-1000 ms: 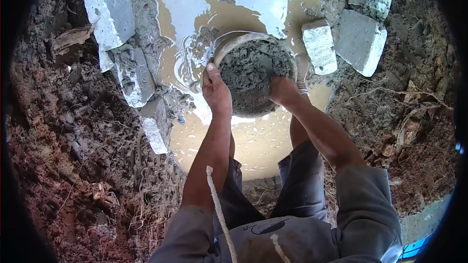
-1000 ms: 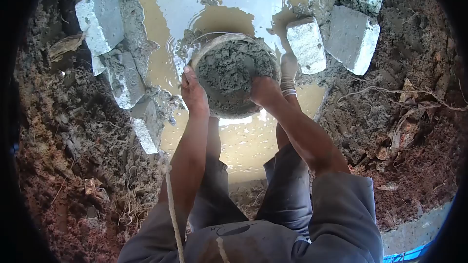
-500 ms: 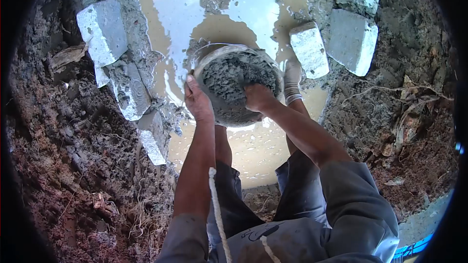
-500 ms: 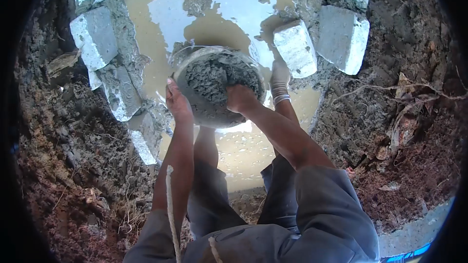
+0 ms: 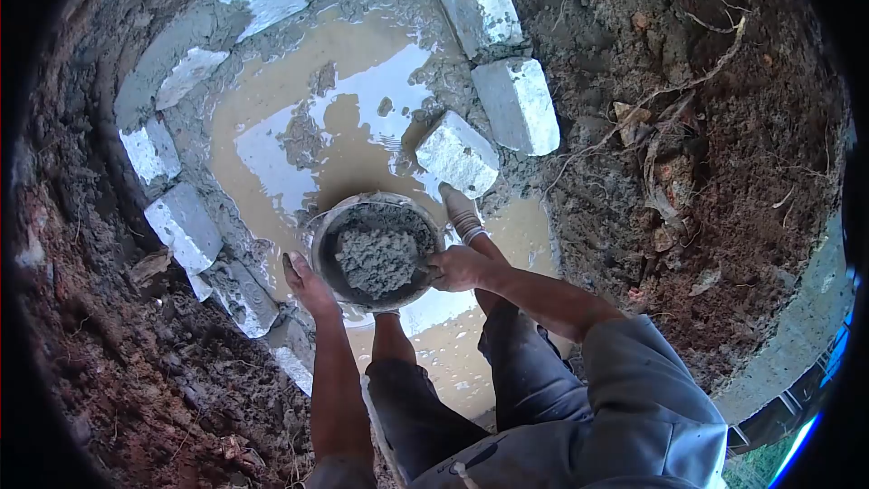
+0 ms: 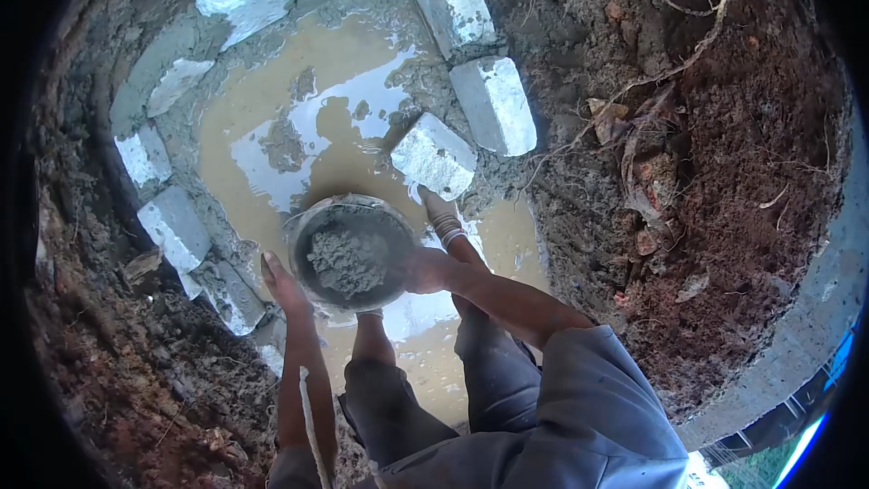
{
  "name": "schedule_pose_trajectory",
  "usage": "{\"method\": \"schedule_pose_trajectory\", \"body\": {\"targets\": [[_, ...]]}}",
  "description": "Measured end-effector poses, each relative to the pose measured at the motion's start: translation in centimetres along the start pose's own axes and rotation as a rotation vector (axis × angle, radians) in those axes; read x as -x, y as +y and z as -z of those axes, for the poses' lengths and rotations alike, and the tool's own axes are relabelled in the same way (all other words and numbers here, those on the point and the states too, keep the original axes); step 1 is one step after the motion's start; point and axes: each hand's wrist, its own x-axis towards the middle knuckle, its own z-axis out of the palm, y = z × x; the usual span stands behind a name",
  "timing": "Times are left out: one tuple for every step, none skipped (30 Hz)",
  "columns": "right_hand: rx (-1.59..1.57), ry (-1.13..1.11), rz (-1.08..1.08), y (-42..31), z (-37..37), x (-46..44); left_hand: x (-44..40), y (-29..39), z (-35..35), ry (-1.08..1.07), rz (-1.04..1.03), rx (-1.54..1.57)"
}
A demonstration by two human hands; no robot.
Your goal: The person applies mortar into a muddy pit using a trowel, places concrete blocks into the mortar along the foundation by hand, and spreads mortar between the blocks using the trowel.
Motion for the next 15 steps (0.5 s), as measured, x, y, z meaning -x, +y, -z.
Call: {"method": "schedule_pose_trajectory", "body": {"targets": [[-0.002,0.004,0.025,0.3,0.8,1.5,-0.2,1.3,-0.9,-0.028,-0.027,0.025],[0.105,-0.015,0.078,0.7,1.9,3.3,-0.3,2.5,-2.0,-0.055,-0.050,0.050],[0.211,-0.030,0.133,0.9,3.2,5.1,-0.4,3.7,-3.4,-0.083,-0.071,0.075],[0.190,-0.021,0.061,-0.2,5.5,6.9,0.3,5.5,-5.6,-0.141,-0.058,0.067],[0.168,-0.012,-0.010,-1.3,7.8,8.6,0.4,6.2,-8.3,-0.209,-0.030,0.087],[-0.092,0.043,-0.226,-3.6,11.1,10.1,0.4,6.9,-11.2,-0.275,0.001,0.109],[-0.262,0.077,-0.377,-4.3,13.3,11.1,1.7,8.6,-14.6,-0.351,0.099,0.178],[-0.432,0.139,-0.524,-4.9,15.5,12.1,2.7,10.4,-18.0,-0.427,0.197,0.249],[-0.511,0.176,-0.610,-4.6,17.1,12.7,1.7,9.1,-21.7,-0.568,0.251,0.291],[-0.592,0.212,-0.697,-4.2,18.6,13.1,1.7,8.8,-25.6,-0.575,0.255,0.293],[-0.781,0.251,-0.705,-3.6,20.3,13.1,1.2,8.1,-29.7,-0.608,0.289,0.365],[-0.970,0.291,-0.711,-2.7,22.5,12.5,0.9,7.8,-33.7,-0.641,0.325,0.438],[-1.160,0.331,-0.716,-2.0,24.8,11.9,1.7,9.6,-36.8,-0.612,0.347,0.351],[-1.020,0.368,-0.801,-2.4,28.0,10.5,3.3,11.9,-39.3,-0.583,0.375,0.261],[-0.877,0.398,-0.886,-3.0,30.7,9.2,5.0,14.2,-41.0,-0.570,0.366,0.216]]}}
